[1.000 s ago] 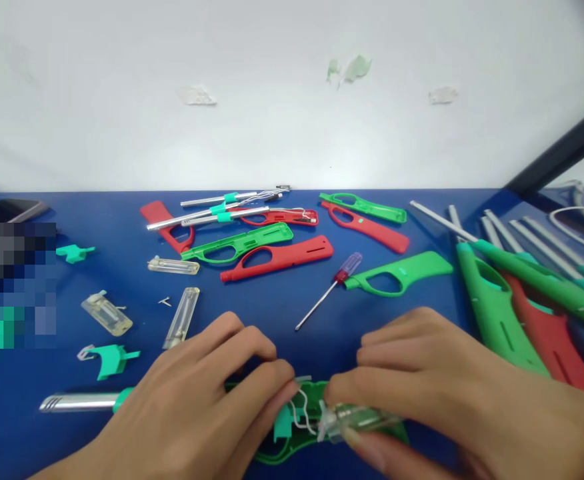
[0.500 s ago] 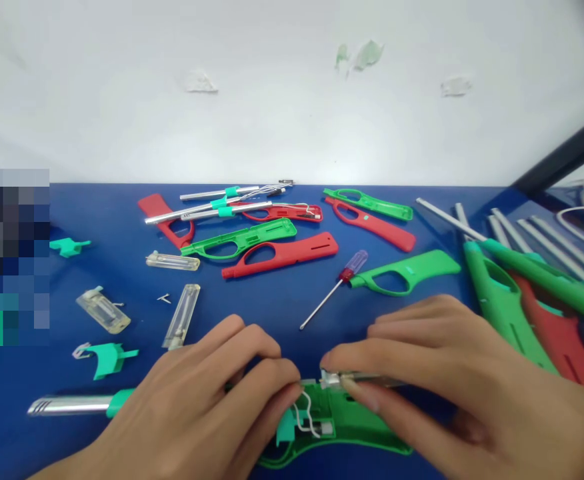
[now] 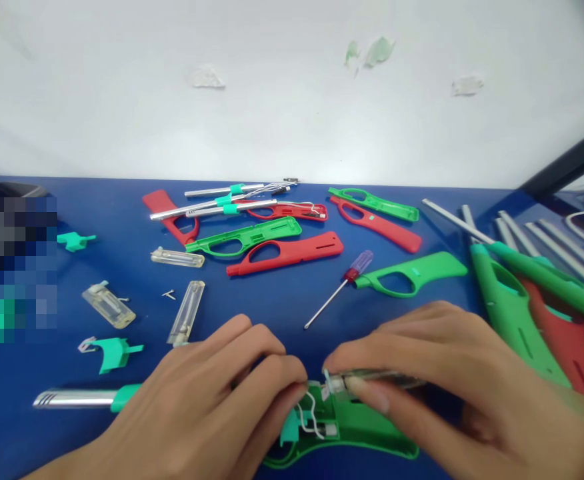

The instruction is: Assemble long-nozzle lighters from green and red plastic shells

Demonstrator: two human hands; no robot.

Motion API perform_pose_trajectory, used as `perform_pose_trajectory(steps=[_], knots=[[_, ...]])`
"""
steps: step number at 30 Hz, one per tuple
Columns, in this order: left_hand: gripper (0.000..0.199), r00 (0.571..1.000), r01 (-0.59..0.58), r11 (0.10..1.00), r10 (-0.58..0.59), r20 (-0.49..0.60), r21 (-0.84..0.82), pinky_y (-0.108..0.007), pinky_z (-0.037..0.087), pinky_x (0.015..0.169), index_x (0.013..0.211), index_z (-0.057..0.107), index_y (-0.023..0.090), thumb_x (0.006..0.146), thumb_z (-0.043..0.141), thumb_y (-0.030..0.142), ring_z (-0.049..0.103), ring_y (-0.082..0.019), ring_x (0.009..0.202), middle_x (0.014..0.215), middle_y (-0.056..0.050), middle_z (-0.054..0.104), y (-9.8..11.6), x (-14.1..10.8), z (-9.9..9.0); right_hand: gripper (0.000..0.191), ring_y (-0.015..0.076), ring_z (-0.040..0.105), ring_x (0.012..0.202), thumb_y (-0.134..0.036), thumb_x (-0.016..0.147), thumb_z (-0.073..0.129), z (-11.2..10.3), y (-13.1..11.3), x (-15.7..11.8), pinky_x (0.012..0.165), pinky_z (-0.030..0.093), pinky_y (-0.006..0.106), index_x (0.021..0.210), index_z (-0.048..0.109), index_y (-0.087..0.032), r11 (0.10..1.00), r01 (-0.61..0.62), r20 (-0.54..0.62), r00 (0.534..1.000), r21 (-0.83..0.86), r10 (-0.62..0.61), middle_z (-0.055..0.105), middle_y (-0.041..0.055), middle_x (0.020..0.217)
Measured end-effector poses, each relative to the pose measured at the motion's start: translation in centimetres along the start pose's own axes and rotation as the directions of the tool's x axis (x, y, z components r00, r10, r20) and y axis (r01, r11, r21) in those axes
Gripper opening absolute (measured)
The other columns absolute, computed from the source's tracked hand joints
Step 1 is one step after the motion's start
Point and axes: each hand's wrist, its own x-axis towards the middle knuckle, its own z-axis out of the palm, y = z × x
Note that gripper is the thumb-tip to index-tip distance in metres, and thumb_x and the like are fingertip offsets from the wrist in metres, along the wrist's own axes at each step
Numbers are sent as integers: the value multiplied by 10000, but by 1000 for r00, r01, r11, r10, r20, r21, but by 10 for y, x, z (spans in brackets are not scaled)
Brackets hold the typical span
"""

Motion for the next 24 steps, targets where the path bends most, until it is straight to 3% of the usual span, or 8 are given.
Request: perform_pose_trajectory(steps=[5, 12, 15, 20, 24], knots=[[197, 1000, -9, 1000, 9, 5, 9, -337, 505, 594, 1116, 630, 277, 1227, 468, 260, 732, -159, 821, 941, 45, 772, 1, 1, -2, 153, 126, 864, 861, -324, 1129, 646, 1, 0, -3, 815, 636, 193, 1203, 764, -387, 1000, 9, 5, 1000, 7, -9, 912, -97, 1060], [206, 1000, 1, 1000, -1, 6, 0, -344, 504, 575, 1114, 631, 280, 1228, 462, 256, 725, -156, 777, 906, 56, 761, 0, 3, 0, 150, 120, 853, 883, -359, 1125, 664, 8, -1, -4, 840, 636, 184, 1217, 763, -423, 999, -42, -79, 996, 0, 42, 898, -118, 1034], [206, 1000, -2, 1000, 2, 3, -1, -337, 507, 568, 1103, 622, 275, 1229, 460, 263, 714, -149, 746, 896, 59, 755, 1, 5, -2, 152, 113, 847, 862, -371, 1138, 641, 8, -3, -7, 804, 638, 170, 1227, 751, -427, 1000, -14, -44, 999, 5, 14, 893, -124, 1030], [191, 1000, 17, 1000, -17, 5, -6, -319, 537, 608, 1102, 629, 267, 1212, 479, 221, 716, -149, 760, 904, 51, 749, 2, 3, -3, 239, 116, 842, 1000, -470, 1113, 714, 3, -5, -14, 759, 644, 132, 1352, 732, -483, 989, -143, 20, 989, -47, 144, 875, -128, 1132], [181, 1000, 16, 1000, -15, 13, -16, -298, 541, 621, 1109, 637, 261, 1208, 491, 221, 711, -145, 768, 911, 44, 744, 1, -2, -2, 229, 138, 851, 864, -365, 1113, 703, 4, -2, -13, 754, 667, 169, 1332, 770, -374, 998, 18, -30, 999, -61, -20, 872, -61, 1003]])
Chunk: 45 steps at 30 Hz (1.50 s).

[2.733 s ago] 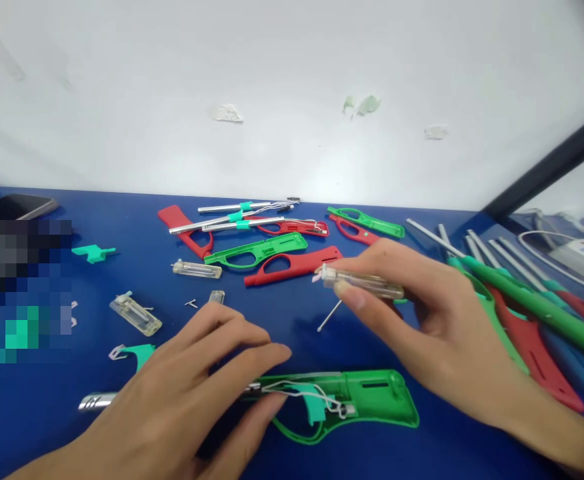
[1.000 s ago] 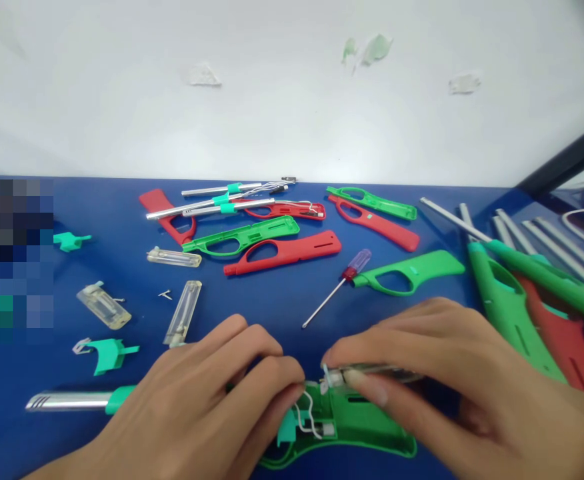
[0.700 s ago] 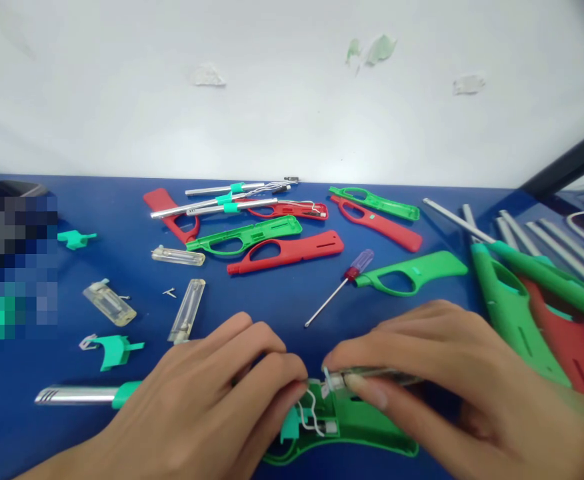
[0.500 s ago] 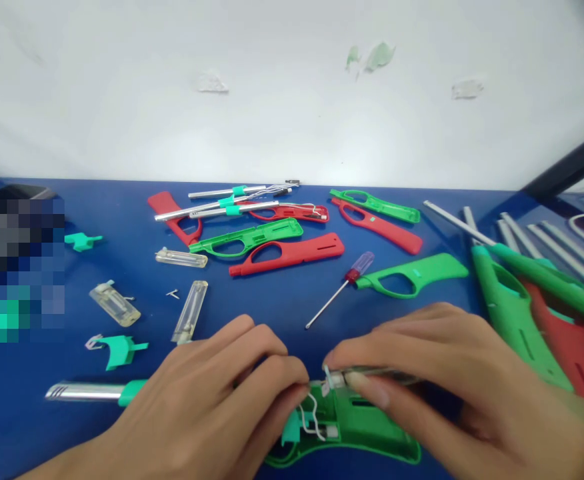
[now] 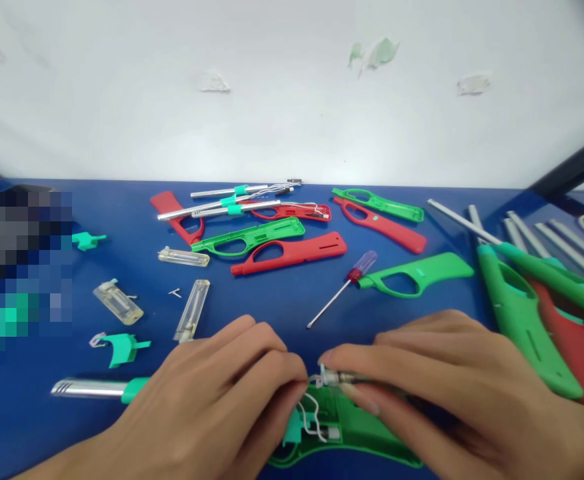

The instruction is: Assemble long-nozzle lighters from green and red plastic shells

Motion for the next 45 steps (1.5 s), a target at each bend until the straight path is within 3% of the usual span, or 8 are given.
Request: perform_pose_trajectory(steps=[6, 12, 16, 19, 25, 31, 37, 45], knots=[[179, 1000, 6, 999, -6, -5, -41, -283, 532, 604, 1120, 651, 248, 1190, 500, 180, 710, -143, 774, 929, 28, 741, -1, 1, 3, 272, 160, 857, 936, -393, 1096, 738, 0, -3, -4, 811, 689, 180, 1363, 763, -436, 996, -88, -4, 996, -12, 88, 866, -65, 1049], [169, 1000, 10, 1000, -10, -5, -20, -285, 545, 600, 1106, 646, 255, 1186, 514, 187, 719, -140, 773, 928, 35, 745, 0, 2, 0, 262, 134, 835, 921, -453, 1139, 676, -1, -4, -4, 734, 656, 158, 1392, 740, -431, 997, -83, 55, 995, 0, 83, 867, -80, 1038], [174, 1000, 7, 1000, -7, -1, -23, -290, 549, 596, 1106, 647, 254, 1183, 507, 183, 716, -144, 762, 926, 31, 747, 0, 3, -1, 309, 132, 824, 721, -379, 1208, 519, 1, -2, 11, 667, 637, 204, 1200, 821, -312, 999, 44, 30, 999, -22, -43, 865, -51, 869], [179, 1000, 7, 1000, -8, -7, -25, -287, 548, 597, 1107, 644, 251, 1185, 502, 174, 714, -142, 757, 924, 31, 745, 1, 3, -1, 310, 131, 829, 668, -299, 1200, 533, -1, 1, 18, 637, 626, 214, 1135, 833, -259, 991, 132, 43, 991, -36, -130, 868, -40, 829], [205, 1000, 2, 1000, -2, 6, -26, -286, 553, 591, 1086, 647, 249, 1192, 484, 184, 721, -141, 746, 907, 30, 740, 1, -2, 0, 206, 115, 846, 788, -352, 1154, 654, -1, 3, 10, 712, 642, 167, 1313, 782, -323, 997, 78, 42, 996, -29, -77, 873, -59, 936], [197, 1000, 5, 1000, -5, -1, -17, -281, 558, 583, 1113, 634, 248, 1194, 471, 172, 736, -128, 722, 929, 33, 752, 0, 1, 2, 371, 115, 834, 662, -347, 1219, 498, 0, 1, 20, 615, 617, 200, 1139, 849, -254, 984, 136, 34, 991, -114, -133, 876, -44, 832], [206, 1000, -19, 1000, 18, -23, -20, -281, 545, 557, 1109, 620, 247, 1201, 446, 187, 735, -127, 700, 928, 28, 751, 1, 2, 4, 439, 124, 837, 649, -356, 1232, 457, 3, -3, 20, 558, 590, 198, 1102, 857, -230, 974, 160, 20, 987, -163, -158, 880, -21, 807], [241, 999, -38, 999, 38, -8, 31, -276, 517, 539, 1100, 615, 247, 1212, 413, 175, 729, -110, 658, 914, 35, 757, 0, 1, 3, 573, 67, 607, 364, -338, 1257, 354, 6, -9, 26, 517, 560, 225, 967, 838, -236, 963, 169, -21, 984, -210, -178, 851, -53, 728]])
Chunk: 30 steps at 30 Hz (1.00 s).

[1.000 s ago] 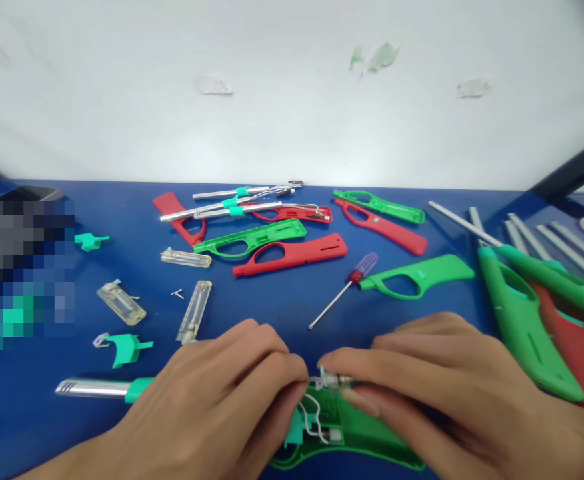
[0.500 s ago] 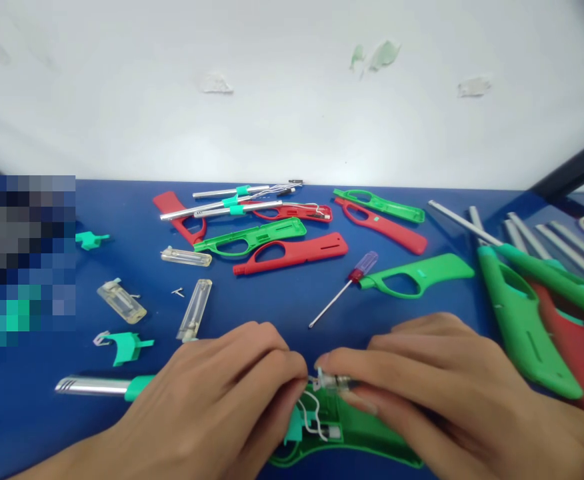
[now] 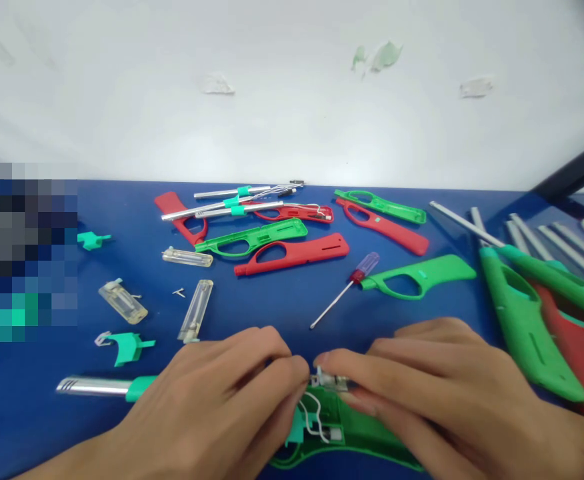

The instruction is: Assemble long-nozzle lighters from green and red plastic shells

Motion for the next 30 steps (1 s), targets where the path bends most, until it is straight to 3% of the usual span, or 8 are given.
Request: perform_pose_trajectory(steps=[7, 10, 20, 30], knots=[[269, 1000, 0, 1000, 0, 5, 5, -291, 511, 564, 1085, 636, 236, 1206, 408, 161, 739, -123, 693, 919, 22, 769, -1, 3, -1, 596, 79, 553, 353, -264, 1249, 331, -2, 1, 3, 452, 510, 244, 921, 827, -239, 1000, 30, 13, 999, -10, -30, 799, -58, 657], [248, 1000, -20, 1000, 21, 3, -8, -283, 508, 569, 1107, 607, 247, 1221, 397, 181, 726, -115, 688, 910, 37, 754, -1, 3, 0, 549, 71, 566, 373, -241, 1239, 357, -4, 2, 1, 470, 512, 240, 988, 845, -237, 1000, 22, 47, 999, 11, -23, 819, -58, 707], [257, 1000, -13, 1000, 13, 13, 1, -264, 511, 578, 1108, 591, 241, 1223, 375, 163, 709, -103, 675, 913, 35, 739, 0, 2, -3, 564, 64, 542, 356, -298, 1252, 346, -5, 1, -1, 466, 500, 241, 1016, 854, -229, 999, -5, 60, 998, 32, 4, 853, -60, 769], [222, 1000, -27, 999, 27, -5, -43, -261, 506, 594, 1114, 593, 233, 1225, 405, 188, 704, -113, 710, 898, 25, 724, 0, 3, -4, 584, 74, 542, 346, -272, 1247, 371, -1, -1, -4, 446, 489, 219, 868, 816, -268, 1000, -20, -42, 999, 6, 20, 782, -66, 644]])
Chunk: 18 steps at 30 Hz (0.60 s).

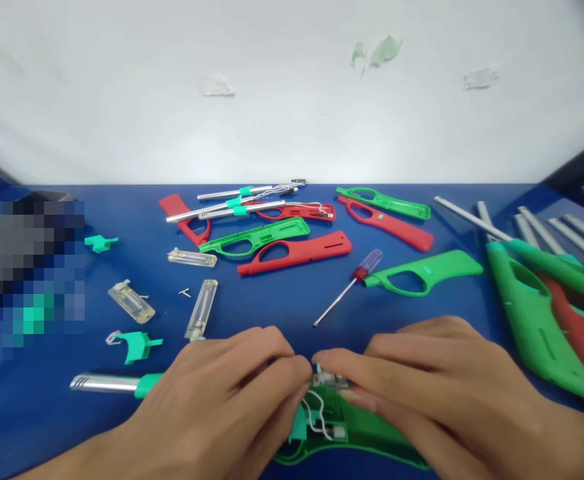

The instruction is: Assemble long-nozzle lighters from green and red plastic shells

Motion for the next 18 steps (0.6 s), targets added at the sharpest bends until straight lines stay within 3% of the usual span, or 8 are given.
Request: perform_pose_trajectory(steps=[2, 4, 5, 7, 9, 12, 15, 18], knots=[[200, 1000, 25, 1000, -25, -11, -5, -267, 523, 620, 1130, 617, 231, 1213, 442, 182, 722, -119, 740, 927, 16, 740, 1, -1, 0, 478, 95, 676, 475, -280, 1238, 416, 1, 0, -7, 517, 543, 209, 1003, 832, -274, 1000, -1, 13, 1000, -1, 1, 811, -53, 717], [174, 998, 54, 999, -55, -14, -6, -277, 539, 642, 1140, 641, 232, 1196, 487, 172, 737, -125, 762, 953, 16, 756, 1, -2, 1, 335, 122, 816, 754, -279, 1223, 472, 2, -1, -15, 641, 600, 194, 1234, 806, -302, 1000, 3, 8, 1000, 23, -4, 865, -41, 903], [160, 998, 63, 998, -63, -18, -11, -279, 546, 650, 1149, 652, 233, 1186, 511, 167, 745, -125, 774, 967, 16, 764, 0, -3, 1, 323, 133, 829, 845, -240, 1215, 475, 3, -1, -18, 695, 612, 203, 1274, 782, -320, 998, -68, 14, 998, 11, 68, 870, -44, 965], [138, 997, 64, 997, -65, -31, -40, -273, 555, 660, 1158, 668, 234, 1170, 548, 165, 748, -121, 780, 978, 21, 772, 0, -4, 2, 353, 132, 816, 764, -241, 1227, 446, 6, -1, -20, 679, 608, 230, 1162, 790, -289, 999, -43, -14, 999, -6, 43, 878, -36, 942], [144, 997, 70, 996, -72, -30, -54, -261, 558, 669, 1159, 677, 236, 1162, 559, 156, 748, -111, 782, 973, 30, 772, -1, -4, 2, 460, 105, 705, 526, -292, 1247, 390, 8, 0, -16, 573, 567, 248, 1013, 785, -264, 999, -27, -38, 999, -20, 26, 860, -33, 827], [153, 996, 70, 996, -73, -45, -48, -252, 548, 675, 1160, 671, 237, 1170, 543, 153, 750, -103, 790, 973, 31, 771, 0, -4, 2, 495, 89, 579, 390, -333, 1257, 349, 10, 1, -8, 524, 538, 267, 1034, 785, -265, 1000, -23, -51, 998, -13, 22, 844, -42, 769], [164, 997, 54, 997, -56, -56, -46, -248, 546, 693, 1163, 658, 228, 1180, 515, 150, 744, -105, 794, 974, 19, 766, 2, -4, 2, 512, 87, 610, 410, -330, 1260, 340, 7, 2, -6, 507, 529, 259, 1025, 791, -270, 1000, -6, 1, 1000, -2, 6, 849, -47, 777], [177, 997, 42, 999, -44, -59, -26, -245, 546, 702, 1143, 650, 220, 1188, 498, 141, 735, -105, 789, 950, 19, 757, 3, -5, 2, 461, 102, 790, 659, -317, 1254, 384, 4, 2, -8, 616, 586, 213, 1096, 816, -294, 1000, 8, 7, 1000, 0, -8, 873, -55, 843]])
